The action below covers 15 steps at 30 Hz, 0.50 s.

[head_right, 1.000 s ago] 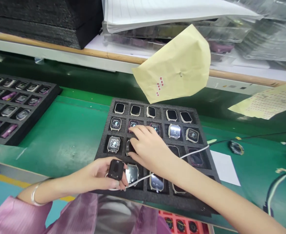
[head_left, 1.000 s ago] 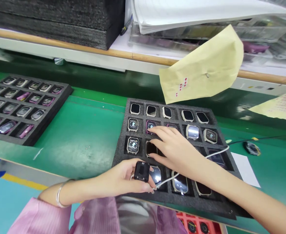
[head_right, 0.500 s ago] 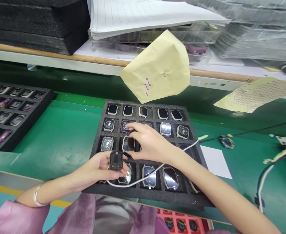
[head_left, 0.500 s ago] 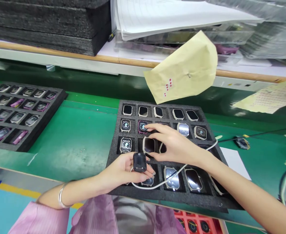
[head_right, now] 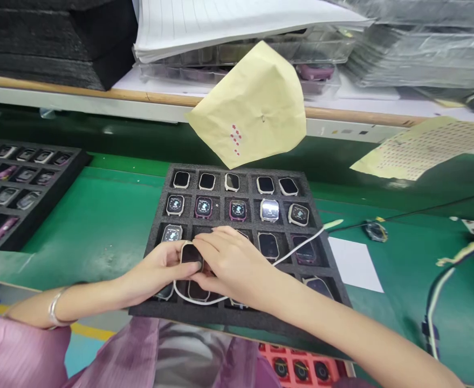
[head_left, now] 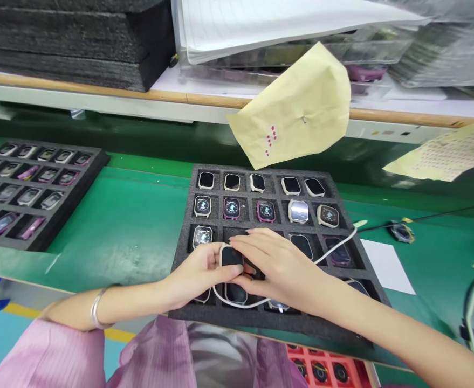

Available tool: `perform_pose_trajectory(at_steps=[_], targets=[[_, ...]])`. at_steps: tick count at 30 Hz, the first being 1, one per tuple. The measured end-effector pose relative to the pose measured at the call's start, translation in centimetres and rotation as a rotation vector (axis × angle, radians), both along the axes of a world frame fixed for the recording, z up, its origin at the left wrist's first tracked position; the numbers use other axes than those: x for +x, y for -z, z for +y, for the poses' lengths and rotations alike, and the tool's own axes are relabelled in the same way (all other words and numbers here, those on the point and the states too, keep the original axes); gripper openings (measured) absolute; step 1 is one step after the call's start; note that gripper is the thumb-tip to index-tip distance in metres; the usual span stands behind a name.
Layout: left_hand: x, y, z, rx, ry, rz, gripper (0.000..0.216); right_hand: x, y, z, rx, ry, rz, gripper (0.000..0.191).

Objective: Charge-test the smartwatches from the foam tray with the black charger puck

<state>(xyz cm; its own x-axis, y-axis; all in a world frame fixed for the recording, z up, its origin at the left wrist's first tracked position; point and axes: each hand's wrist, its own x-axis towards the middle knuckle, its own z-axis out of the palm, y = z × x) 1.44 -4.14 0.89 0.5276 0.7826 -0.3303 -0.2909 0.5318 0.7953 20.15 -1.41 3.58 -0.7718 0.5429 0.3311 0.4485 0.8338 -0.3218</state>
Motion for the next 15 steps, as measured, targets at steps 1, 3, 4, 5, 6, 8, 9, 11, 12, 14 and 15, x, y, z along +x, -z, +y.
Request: perform_pose_trajectory(at_steps=[1, 3, 4, 5, 6, 8, 9, 11, 12, 14, 15], targets=[[0.1, 0.0, 0.2, 0.005, -0.002, -0.004, 0.017, 0.1, 0.1, 0.0, 0.016, 0.002, 0.011, 0.020], [0.4, 0.1, 0.6, 0.016, 0.003, -0.017, 0.015, 0.3, 0.2, 0.0, 0.041, 0.020, 0.031, 0.022], [0.5, 0.2, 0.8, 0.020, 0.006, -0.029, 0.015, 0.4, 0.3, 0.0, 0.053, 0.032, 0.044, 0.021], [0.6, 0.3, 1.0, 0.023, 0.008, -0.042, 0.015, 0.4, 0.4, 0.0, 0.062, 0.040, 0.059, 0.020], [0.7, 0.3, 1.1, 0.027, 0.007, -0.052, 0.015, 0.5, 0.5, 0.0, 0.066, 0.044, 0.073, 0.020], [0.8, 0.5, 1.3, 0.044, 0.006, -0.059, 0.015, 0.7, 0.8, 0.1, 0.062, 0.042, 0.093, 0.019], [0.8, 0.5, 1.3, 0.057, 0.009, -0.059, 0.015, 0.7, 0.9, 0.1, 0.056, 0.039, 0.100, 0.020], [0.7, 0.7, 1.3, 0.081, 0.029, -0.058, 0.014, 0.8, 1.2, 0.3, 0.019, 0.024, 0.114, 0.023], [0.7, 0.7, 1.2, 0.088, 0.041, -0.058, 0.013, 0.9, 1.2, 0.4, -0.013, 0.012, 0.124, 0.024], [0.6, 0.8, 1.2, 0.088, 0.055, -0.053, 0.012, 0.9, 1.4, 0.6, -0.084, -0.012, 0.148, 0.028], [0.5, 0.9, 1.2, 0.083, 0.058, -0.047, 0.012, 0.9, 1.5, 0.7, -0.110, -0.021, 0.160, 0.030]])
